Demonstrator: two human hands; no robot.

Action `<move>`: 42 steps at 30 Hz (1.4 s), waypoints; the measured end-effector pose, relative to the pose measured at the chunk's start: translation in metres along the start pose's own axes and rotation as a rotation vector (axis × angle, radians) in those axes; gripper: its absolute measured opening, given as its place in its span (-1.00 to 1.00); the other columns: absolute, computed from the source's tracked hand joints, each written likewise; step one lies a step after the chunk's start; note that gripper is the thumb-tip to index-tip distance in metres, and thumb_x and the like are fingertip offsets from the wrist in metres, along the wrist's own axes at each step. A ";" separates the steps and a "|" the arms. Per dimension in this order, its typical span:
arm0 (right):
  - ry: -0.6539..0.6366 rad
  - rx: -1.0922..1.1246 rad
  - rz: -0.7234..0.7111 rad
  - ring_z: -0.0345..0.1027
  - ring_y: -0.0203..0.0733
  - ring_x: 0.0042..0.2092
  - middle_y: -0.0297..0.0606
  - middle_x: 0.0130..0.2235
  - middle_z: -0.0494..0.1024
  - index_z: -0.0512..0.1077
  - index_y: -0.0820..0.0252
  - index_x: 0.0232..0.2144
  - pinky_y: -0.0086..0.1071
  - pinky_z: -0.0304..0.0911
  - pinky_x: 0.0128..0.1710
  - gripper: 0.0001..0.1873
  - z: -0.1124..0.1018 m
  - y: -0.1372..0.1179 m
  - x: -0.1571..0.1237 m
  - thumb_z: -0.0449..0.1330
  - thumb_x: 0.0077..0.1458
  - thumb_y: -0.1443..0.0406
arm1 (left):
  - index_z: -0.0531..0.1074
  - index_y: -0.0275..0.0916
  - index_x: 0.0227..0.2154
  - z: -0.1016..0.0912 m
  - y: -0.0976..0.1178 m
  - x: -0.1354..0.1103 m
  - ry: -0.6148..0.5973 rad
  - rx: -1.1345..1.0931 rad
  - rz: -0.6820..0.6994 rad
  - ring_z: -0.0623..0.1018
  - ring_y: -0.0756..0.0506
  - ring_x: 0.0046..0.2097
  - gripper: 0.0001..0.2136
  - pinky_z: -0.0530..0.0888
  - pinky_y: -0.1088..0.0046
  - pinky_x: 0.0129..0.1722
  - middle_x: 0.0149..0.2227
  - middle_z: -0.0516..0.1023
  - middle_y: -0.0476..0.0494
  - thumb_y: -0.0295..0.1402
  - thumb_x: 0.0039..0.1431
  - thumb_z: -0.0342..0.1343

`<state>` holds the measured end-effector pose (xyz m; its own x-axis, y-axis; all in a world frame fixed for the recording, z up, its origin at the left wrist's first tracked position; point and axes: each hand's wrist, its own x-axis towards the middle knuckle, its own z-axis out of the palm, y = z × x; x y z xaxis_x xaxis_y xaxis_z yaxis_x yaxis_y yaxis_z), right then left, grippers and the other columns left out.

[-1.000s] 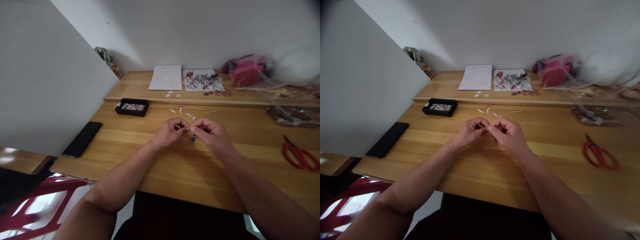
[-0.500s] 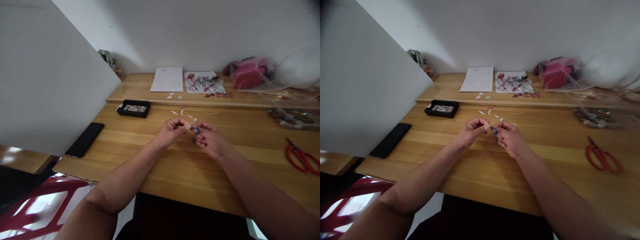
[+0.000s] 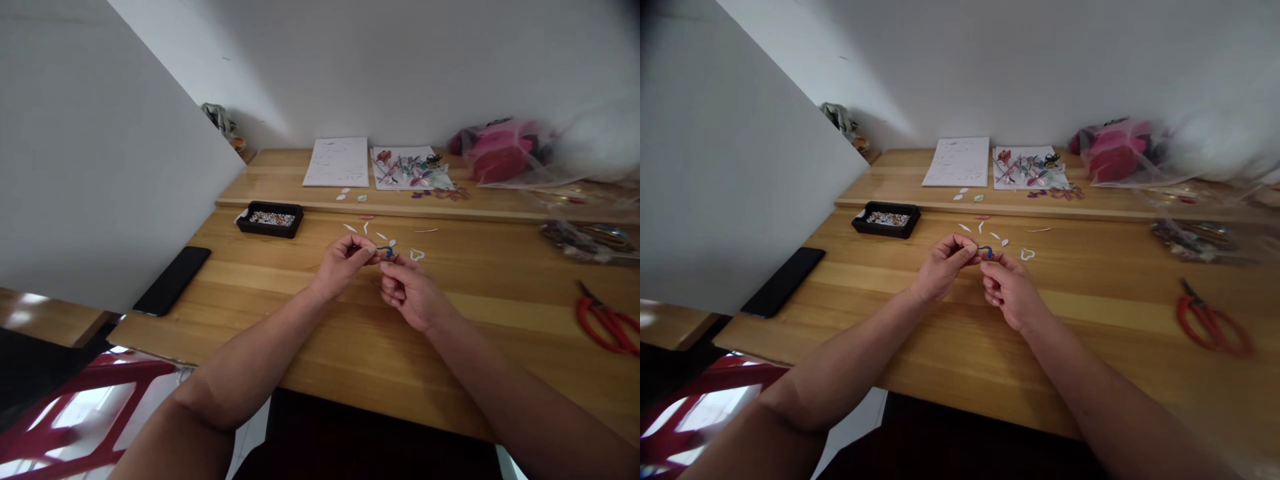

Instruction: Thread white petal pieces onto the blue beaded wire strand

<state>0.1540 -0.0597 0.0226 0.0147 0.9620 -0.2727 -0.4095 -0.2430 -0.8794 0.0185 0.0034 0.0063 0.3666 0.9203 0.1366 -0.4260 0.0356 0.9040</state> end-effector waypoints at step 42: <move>0.178 -0.349 -0.379 -0.05 -0.43 -0.61 -0.52 -0.64 0.23 0.44 0.13 -0.37 -0.46 -0.13 -0.63 -0.81 -0.012 0.008 0.010 0.33 0.10 0.17 | 0.47 -0.32 -0.46 0.007 0.008 -0.005 0.042 -0.137 -0.298 0.58 0.01 -0.35 -0.67 0.55 0.36 -0.15 -0.42 0.56 -0.04 -0.25 -0.16 0.48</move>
<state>0.1624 -0.0531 0.0083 0.2691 0.9617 0.0531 -0.0189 0.0604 -0.9980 0.0191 -0.0037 0.0153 0.4591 0.8765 -0.1450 -0.4137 0.3554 0.8382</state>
